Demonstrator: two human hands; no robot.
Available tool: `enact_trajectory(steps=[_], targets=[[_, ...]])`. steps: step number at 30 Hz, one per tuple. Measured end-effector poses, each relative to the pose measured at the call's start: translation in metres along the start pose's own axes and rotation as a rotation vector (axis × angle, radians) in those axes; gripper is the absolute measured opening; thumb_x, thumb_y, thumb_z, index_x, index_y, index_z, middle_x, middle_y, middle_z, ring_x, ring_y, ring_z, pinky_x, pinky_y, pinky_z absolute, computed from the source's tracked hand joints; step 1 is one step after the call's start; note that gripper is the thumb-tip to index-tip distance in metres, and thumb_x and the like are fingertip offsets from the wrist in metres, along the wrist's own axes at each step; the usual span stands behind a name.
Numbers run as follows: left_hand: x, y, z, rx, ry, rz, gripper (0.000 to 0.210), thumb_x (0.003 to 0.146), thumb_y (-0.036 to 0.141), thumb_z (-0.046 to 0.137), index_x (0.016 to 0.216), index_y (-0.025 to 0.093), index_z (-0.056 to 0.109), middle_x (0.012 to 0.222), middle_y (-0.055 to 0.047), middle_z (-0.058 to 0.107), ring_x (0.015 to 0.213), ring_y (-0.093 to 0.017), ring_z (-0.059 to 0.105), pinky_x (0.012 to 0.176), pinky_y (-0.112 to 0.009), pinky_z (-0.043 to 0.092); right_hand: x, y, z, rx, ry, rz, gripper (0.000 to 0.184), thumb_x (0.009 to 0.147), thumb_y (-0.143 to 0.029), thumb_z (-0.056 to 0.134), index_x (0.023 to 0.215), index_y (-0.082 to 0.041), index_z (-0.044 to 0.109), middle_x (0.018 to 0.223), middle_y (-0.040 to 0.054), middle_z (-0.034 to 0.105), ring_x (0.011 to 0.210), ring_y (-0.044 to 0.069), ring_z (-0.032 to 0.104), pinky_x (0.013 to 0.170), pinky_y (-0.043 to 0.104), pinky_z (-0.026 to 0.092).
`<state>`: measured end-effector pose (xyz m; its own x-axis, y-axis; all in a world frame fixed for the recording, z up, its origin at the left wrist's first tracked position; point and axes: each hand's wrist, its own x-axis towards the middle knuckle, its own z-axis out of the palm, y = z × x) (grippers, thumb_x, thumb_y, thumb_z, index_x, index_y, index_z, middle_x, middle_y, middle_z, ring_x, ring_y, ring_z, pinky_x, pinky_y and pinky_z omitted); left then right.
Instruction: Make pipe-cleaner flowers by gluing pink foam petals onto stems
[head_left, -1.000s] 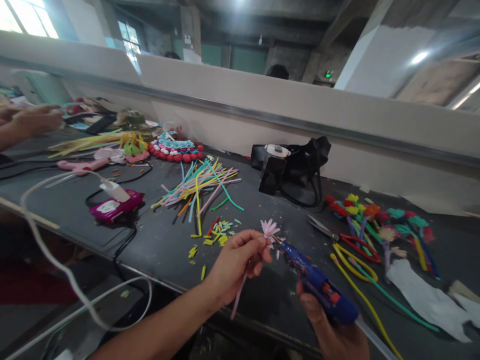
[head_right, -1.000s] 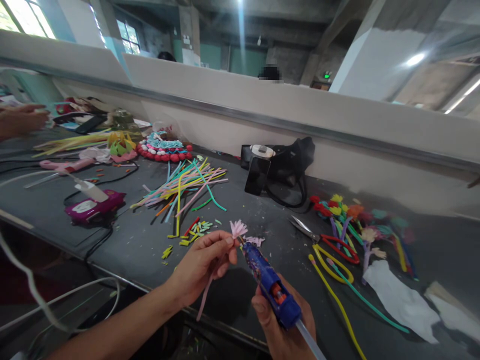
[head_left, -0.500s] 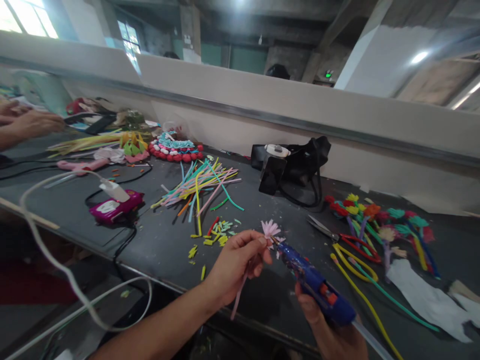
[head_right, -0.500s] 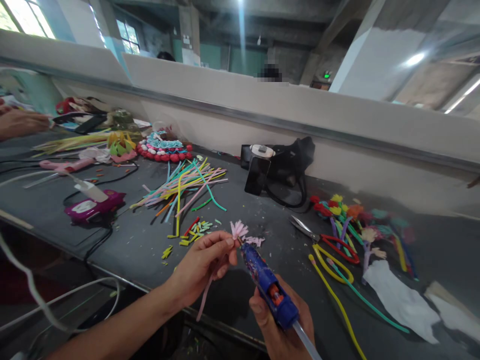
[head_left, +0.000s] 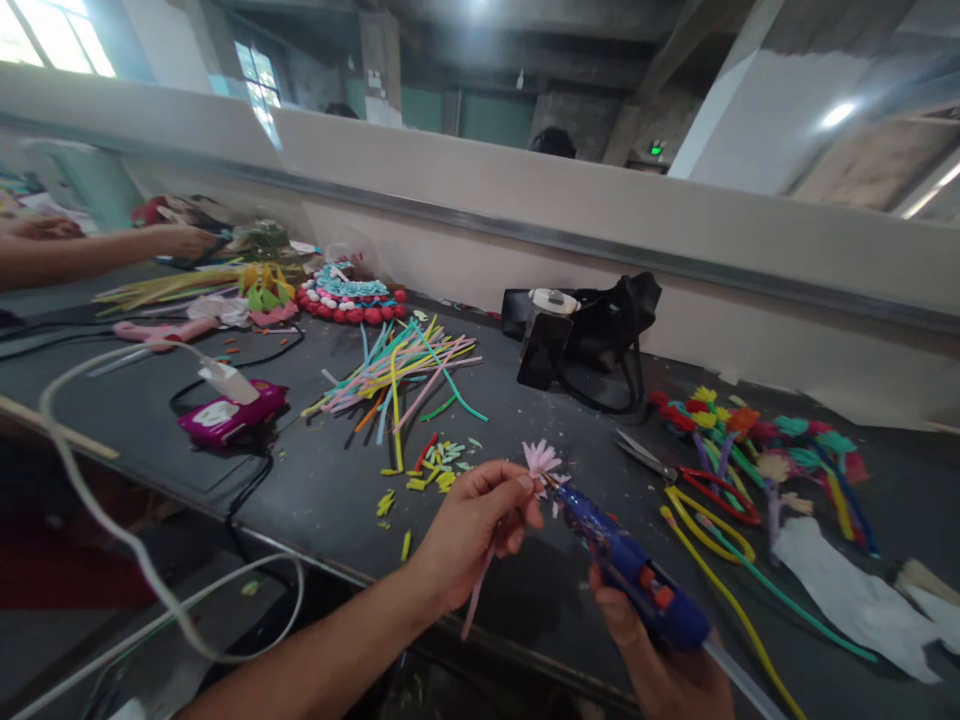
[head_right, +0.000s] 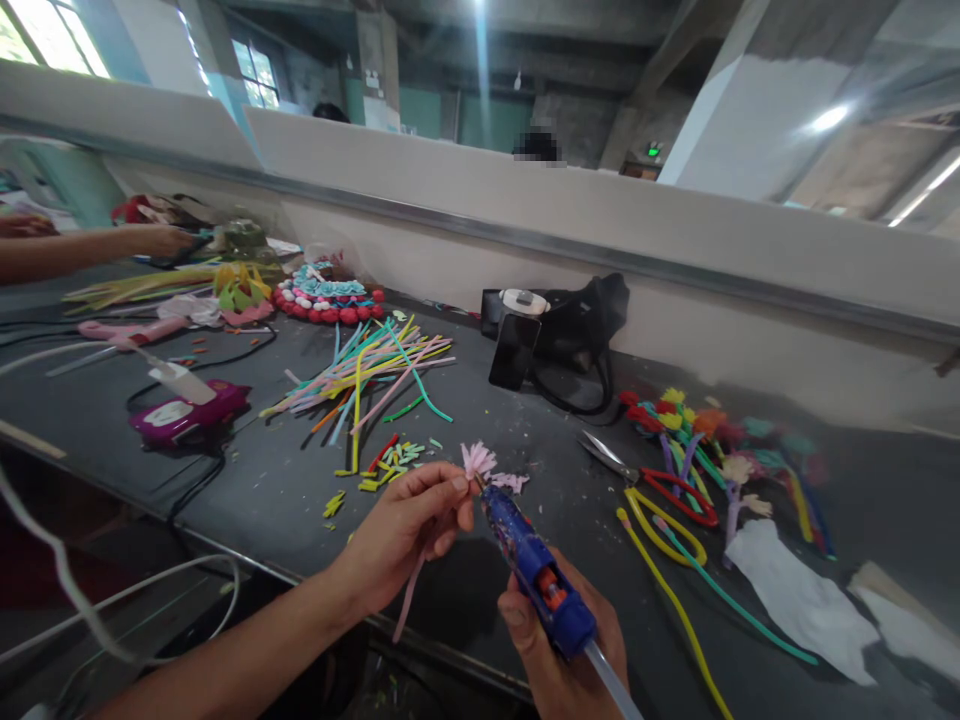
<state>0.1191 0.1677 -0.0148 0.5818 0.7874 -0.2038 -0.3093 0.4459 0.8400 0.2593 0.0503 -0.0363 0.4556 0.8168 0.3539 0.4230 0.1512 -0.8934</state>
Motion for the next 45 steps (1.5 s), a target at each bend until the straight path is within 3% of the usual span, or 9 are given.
enact_trajectory(steps=[10, 27, 32, 37, 42, 45], targets=[[0.001, 0.001, 0.0, 0.014, 0.014, 0.0, 0.02, 0.081, 0.034, 0.066, 0.08, 0.015, 0.06, 0.062, 0.001, 0.061, 0.039, -0.003, 0.043, 0.039, -0.017, 0.024, 0.004, 0.001, -0.002, 0.027, -0.076, -0.034, 0.031, 0.079, -0.05, 0.066, 0.069, -0.02, 0.066, 0.055, 0.0006, 0.061, 0.048, 0.015, 0.056, 0.047, 0.023, 0.047], [0.001, 0.0, 0.0, 0.008, 0.017, -0.012, 0.022, 0.077, 0.036, 0.069, 0.08, 0.015, 0.062, 0.061, 0.001, 0.061, 0.039, -0.003, 0.043, 0.038, -0.017, 0.022, -0.004, 0.007, 0.0, -0.006, 0.037, 0.04, 0.029, 0.074, -0.048, 0.072, 0.075, -0.019, 0.069, 0.065, 0.0038, 0.07, 0.055, 0.018, 0.063, 0.052, 0.024, 0.052], [0.001, 0.001, 0.001, 0.013, 0.02, -0.005, 0.023, 0.077, 0.037, 0.069, 0.079, 0.015, 0.062, 0.061, 0.002, 0.061, 0.039, -0.003, 0.043, 0.038, -0.017, 0.022, -0.004, 0.007, 0.002, 0.024, 0.013, 0.054, 0.033, 0.074, -0.052, 0.071, 0.071, -0.02, 0.068, 0.058, 0.0022, 0.066, 0.05, 0.017, 0.061, 0.051, 0.023, 0.052], [0.0, 0.001, 0.001, 0.017, 0.018, -0.014, 0.022, 0.079, 0.036, 0.068, 0.08, 0.015, 0.062, 0.061, 0.001, 0.06, 0.039, -0.003, 0.043, 0.039, -0.017, 0.023, -0.007, 0.012, 0.001, -0.018, 0.106, 0.069, 0.037, 0.071, -0.053, 0.074, 0.081, -0.018, 0.07, 0.072, 0.0065, 0.072, 0.063, 0.02, 0.067, 0.058, 0.025, 0.055], [0.0, 0.001, 0.001, 0.015, 0.025, -0.014, 0.024, 0.078, 0.037, 0.069, 0.081, 0.015, 0.061, 0.062, 0.001, 0.06, 0.04, -0.004, 0.043, 0.039, -0.017, 0.023, -0.001, 0.01, -0.003, -0.031, -0.024, 0.004, 0.032, 0.074, -0.051, 0.071, 0.071, -0.02, 0.069, 0.056, 0.002, 0.066, 0.048, 0.016, 0.059, 0.045, 0.023, 0.049], [0.001, 0.0, 0.0, 0.003, 0.02, -0.013, 0.024, 0.079, 0.038, 0.069, 0.082, 0.015, 0.061, 0.063, 0.001, 0.061, 0.04, -0.003, 0.043, 0.039, -0.017, 0.023, 0.001, 0.006, -0.003, -0.032, -0.042, -0.038, 0.031, 0.077, -0.05, 0.068, 0.074, -0.02, 0.07, 0.06, 0.0027, 0.068, 0.052, 0.016, 0.062, 0.05, 0.023, 0.051]])
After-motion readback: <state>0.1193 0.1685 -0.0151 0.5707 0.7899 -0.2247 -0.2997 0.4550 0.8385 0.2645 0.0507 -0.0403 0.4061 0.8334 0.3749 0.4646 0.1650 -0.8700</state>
